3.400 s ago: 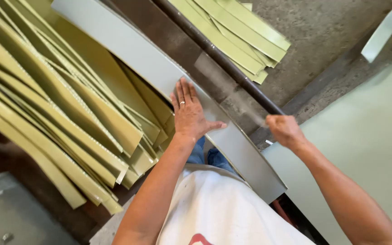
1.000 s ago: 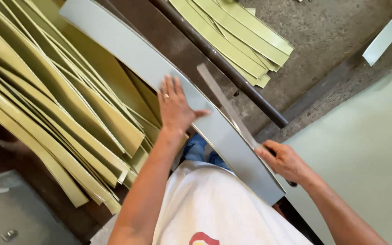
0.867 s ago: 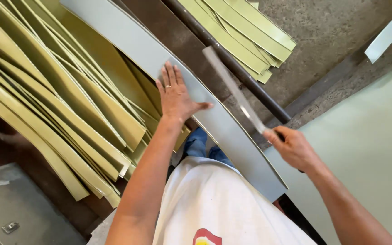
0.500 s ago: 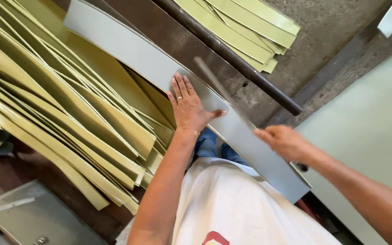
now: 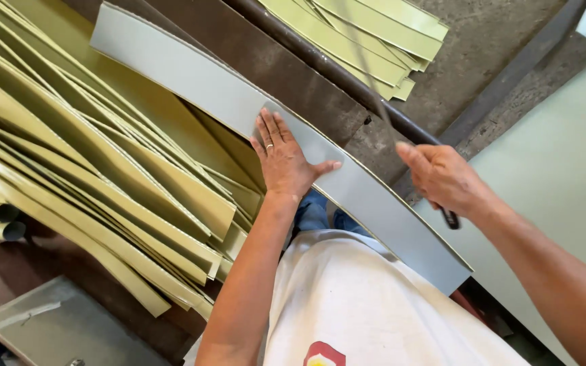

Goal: Trimming excess material from the edges of long strips using a handheld blade.

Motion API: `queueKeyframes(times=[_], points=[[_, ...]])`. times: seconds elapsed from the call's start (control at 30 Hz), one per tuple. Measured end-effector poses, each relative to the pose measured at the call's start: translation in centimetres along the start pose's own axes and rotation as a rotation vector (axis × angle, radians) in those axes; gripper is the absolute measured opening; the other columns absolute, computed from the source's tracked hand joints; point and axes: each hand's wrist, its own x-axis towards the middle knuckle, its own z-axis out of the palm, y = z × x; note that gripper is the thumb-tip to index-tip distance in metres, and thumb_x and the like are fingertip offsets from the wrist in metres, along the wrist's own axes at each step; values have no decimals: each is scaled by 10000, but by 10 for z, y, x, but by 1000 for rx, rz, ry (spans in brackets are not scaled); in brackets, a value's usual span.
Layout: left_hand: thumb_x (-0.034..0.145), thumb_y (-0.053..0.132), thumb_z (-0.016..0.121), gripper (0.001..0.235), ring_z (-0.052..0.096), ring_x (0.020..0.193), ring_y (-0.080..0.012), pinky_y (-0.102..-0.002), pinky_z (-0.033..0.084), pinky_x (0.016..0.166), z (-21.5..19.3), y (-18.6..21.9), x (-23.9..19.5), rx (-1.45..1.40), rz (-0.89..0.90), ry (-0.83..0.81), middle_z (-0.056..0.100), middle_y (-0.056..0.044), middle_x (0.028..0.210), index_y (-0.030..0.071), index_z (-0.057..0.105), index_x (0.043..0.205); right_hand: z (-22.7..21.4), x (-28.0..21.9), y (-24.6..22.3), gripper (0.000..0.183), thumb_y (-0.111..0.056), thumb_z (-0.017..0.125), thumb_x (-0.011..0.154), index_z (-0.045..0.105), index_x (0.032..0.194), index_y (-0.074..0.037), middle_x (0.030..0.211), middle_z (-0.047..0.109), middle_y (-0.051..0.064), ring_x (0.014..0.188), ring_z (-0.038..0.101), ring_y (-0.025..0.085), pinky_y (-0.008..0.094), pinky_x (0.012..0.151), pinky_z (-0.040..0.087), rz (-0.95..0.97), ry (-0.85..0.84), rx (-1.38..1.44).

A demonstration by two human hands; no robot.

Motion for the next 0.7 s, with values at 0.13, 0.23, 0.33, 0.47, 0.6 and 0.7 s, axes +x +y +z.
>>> queueKeyframes(times=[0.13, 0.23, 0.33, 0.47, 0.6, 0.7], points=[[501, 815, 832, 1635, -22, 1567, -406, -576, 76, 1245, -2, 0, 2, 28, 11, 12, -35, -275, 1675, -136, 26, 1559, 24, 0, 8, 675, -602, 448, 1047, 657, 863, 12, 655, 516, 154, 573, 548, 283, 457, 481, 477, 7, 62, 76], [514, 834, 813, 1604, -17, 1563, -405, -571, 77, 1246, -4, 3, -5, 57, -20, -31, -20, -267, 1676, -125, 59, 1556, 21, -2, 12, 629, -619, 468, 987, 694, 857, -46, 700, 640, 123, 644, 659, 248, 438, 543, 570, 74, -178, -265], [523, 842, 796, 1582, 7, 1568, -396, -550, 88, 1261, 6, 8, -7, 48, 106, -16, 29, -276, 1667, -132, 94, 1554, 11, 3, 24, 628, -600, 511, 937, 733, 848, -19, 711, 712, 134, 646, 683, 226, 419, 614, 538, -45, 30, -118], [579, 886, 744, 1533, 56, 1599, -394, -501, 86, 1318, -8, -9, 7, 167, 55, -65, 73, -294, 1678, -101, 142, 1586, -2, -17, 5, 640, -583, 519, 992, 674, 872, 27, 706, 645, 156, 651, 597, 246, 446, 608, 501, -73, 116, -74], [540, 848, 790, 1560, 35, 1565, -422, -484, 63, 1252, -11, -38, 34, 182, 86, 78, 30, -309, 1653, -117, 110, 1560, -16, -35, -12, 540, -537, 563, 977, 691, 904, -18, 603, 540, 88, 493, 527, 194, 408, 457, 449, 29, 56, 43], [529, 839, 808, 1604, 33, 1552, -440, -502, 68, 1254, -3, -27, 24, 131, 119, 28, 27, -340, 1650, -150, 82, 1562, -20, -37, -13, 559, -530, 555, 1006, 613, 872, 10, 586, 475, 29, 447, 462, 157, 370, 392, 415, 9, 123, 220]])
